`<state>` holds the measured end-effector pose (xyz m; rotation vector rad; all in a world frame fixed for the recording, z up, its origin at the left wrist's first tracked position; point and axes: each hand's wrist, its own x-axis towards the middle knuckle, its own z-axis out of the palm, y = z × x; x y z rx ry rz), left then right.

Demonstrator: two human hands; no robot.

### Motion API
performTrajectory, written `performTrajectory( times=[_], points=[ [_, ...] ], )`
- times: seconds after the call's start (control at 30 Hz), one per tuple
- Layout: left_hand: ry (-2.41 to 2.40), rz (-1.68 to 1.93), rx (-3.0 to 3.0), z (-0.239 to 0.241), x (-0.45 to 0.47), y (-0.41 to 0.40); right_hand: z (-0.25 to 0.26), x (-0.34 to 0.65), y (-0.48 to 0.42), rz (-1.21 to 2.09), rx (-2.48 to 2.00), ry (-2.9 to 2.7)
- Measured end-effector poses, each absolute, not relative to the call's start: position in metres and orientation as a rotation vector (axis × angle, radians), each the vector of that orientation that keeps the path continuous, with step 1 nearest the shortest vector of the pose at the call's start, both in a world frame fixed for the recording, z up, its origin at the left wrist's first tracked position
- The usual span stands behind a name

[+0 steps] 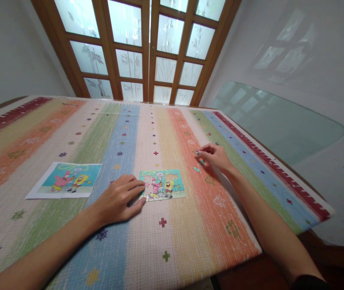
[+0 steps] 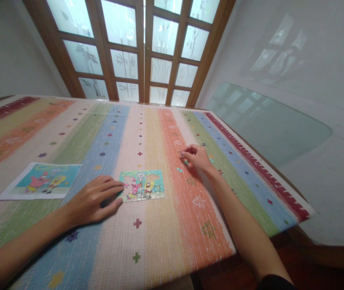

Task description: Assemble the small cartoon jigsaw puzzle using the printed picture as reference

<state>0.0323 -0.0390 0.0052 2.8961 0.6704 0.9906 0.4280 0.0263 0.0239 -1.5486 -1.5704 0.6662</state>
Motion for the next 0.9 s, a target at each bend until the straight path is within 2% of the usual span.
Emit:
performTrajectory(
  times=[0.23,0.53,0.77,0.9],
  points=[
    [0.636,0.983,2.974,0.009,0.034,-0.040,0.030,0.380,0.002,1.037,-1.385,-1.612],
    [0.625,0.952,2.994,0.011,0.036,-0.041,0.024,0.344,-0.020,1.241,-1.253,-1.756],
    [0.674,0.963,2.966,0.011,0.036,-0.042,0.027,0.334,-0.031,1.236,-1.317,-1.837],
    [0.771,0.940,2.878,0.008,0.033,-0.042,0.028,0.328,-0.037,1.038,-1.337,-1.988]
  ],
)
